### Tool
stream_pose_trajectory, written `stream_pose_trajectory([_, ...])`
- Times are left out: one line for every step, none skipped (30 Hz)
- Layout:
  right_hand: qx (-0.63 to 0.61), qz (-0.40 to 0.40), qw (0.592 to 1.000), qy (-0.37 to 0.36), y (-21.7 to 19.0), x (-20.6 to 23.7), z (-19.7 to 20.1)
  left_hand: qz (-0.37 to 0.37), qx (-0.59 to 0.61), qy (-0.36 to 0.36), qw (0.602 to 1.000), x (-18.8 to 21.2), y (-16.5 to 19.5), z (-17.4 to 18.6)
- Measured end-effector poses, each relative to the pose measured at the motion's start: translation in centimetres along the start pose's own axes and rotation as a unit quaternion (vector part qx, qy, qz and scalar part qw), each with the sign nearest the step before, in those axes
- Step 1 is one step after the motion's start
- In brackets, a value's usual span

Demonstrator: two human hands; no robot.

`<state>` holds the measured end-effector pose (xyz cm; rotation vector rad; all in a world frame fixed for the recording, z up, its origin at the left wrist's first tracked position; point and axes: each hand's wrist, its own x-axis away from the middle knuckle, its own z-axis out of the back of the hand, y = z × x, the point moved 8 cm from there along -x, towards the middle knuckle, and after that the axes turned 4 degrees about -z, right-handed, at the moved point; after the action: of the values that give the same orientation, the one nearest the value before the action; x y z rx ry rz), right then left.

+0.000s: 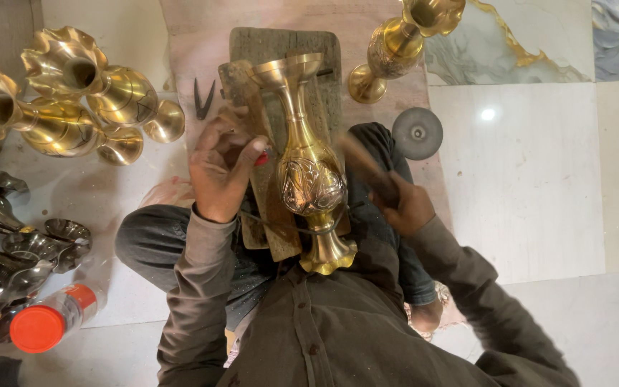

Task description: The person sits cross-legged on the floor holding a brass vase against a wooden board, and hammers a chisel with a wooden mallet to carve a decorative pattern into the vase's surface, repositioning the vase and chisel repeatedly as the pattern progresses.

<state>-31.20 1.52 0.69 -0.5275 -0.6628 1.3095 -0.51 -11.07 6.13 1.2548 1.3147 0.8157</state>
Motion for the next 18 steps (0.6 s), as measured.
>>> stream_pose_trajectory([0.016,-0.011,1.000,0.004,0.6,0.5,-0.5,0.009,0.003,-0.015,1.000,-0.1,-0.1,-0.4])
stream_pose_trajectory([0.032,-0.022,0.999,0.009,1.2,0.9,-0.8,0.017,0.007,-0.030,0.999,-0.2,-0.2,-0.9])
stream_pose_trajectory([0.048,-0.033,0.998,0.013,1.6,1.2,-1.1,0.026,0.011,-0.045,0.999,-0.2,-0.4,-1.3])
stream_pose_trajectory([-0.008,-0.012,1.000,0.017,1.4,1.5,-1.3,0.029,0.009,-0.049,0.998,-0.4,-0.4,-1.5])
stream_pose_trajectory([-0.065,0.009,0.998,0.021,1.2,1.8,-1.4,0.033,0.005,-0.053,0.998,-0.4,-0.4,-1.7])
stream_pose_trajectory([-0.122,0.028,0.992,0.025,1.0,2.0,-1.4,0.037,0.002,-0.057,0.998,-0.5,-0.4,-1.9])
stream_pose_trajectory([-0.068,0.004,0.998,0.020,1.5,2.0,-1.6,0.041,0.000,-0.061,0.997,-0.7,-0.5,-2.0])
stream_pose_trajectory([-0.013,-0.022,1.000,0.015,2.0,2.0,-1.8,0.044,-0.001,-0.065,0.997,-0.8,-0.5,-2.1])
stream_pose_trajectory([0.042,-0.049,0.998,0.009,2.5,2.0,-1.9,0.048,-0.002,-0.070,0.996,-0.9,-0.6,-2.3])
stream_pose_trajectory([-0.024,-0.044,0.999,0.012,2.6,1.9,-1.9,0.044,-0.004,-0.072,0.996,-1.1,-0.5,-2.3])
stream_pose_trajectory([-0.089,-0.039,0.995,0.014,2.7,1.9,-1.8,0.040,-0.006,-0.075,0.996,-1.3,-0.5,-2.4])
stream_pose_trajectory([-0.155,-0.035,0.987,0.016,2.7,1.8,-1.7,0.037,-0.008,-0.078,0.996,-1.4,-0.4,-2.4])
stream_pose_trajectory([-0.086,-0.050,0.995,-0.006,3.1,1.7,-2.0,0.040,-0.008,-0.082,0.996,-1.4,-0.6,-2.5])
stream_pose_trajectory([-0.017,-0.064,0.997,-0.027,3.4,1.7,-2.3,0.042,-0.008,-0.086,0.995,-1.5,-0.7,-2.5])
stream_pose_trajectory([0.052,-0.079,0.994,-0.048,3.8,1.6,-2.5,0.045,-0.008,-0.090,0.995,-1.6,-1.0,-2.5])
stream_pose_trajectory([0.006,-0.071,0.997,-0.036,3.7,1.6,-2.3,0.046,-0.009,-0.101,0.994,-1.9,-1.2,-2.7])
stream_pose_trajectory([-0.039,-0.064,0.997,-0.023,3.6,1.5,-2.0,0.047,-0.009,-0.112,0.993,-2.1,-1.6,-3.1])
stream_pose_trajectory([-0.084,-0.055,0.995,-0.010,3.5,1.5,-1.7,0.048,-0.009,-0.121,0.991,-2.4,-1.9,-3.3])
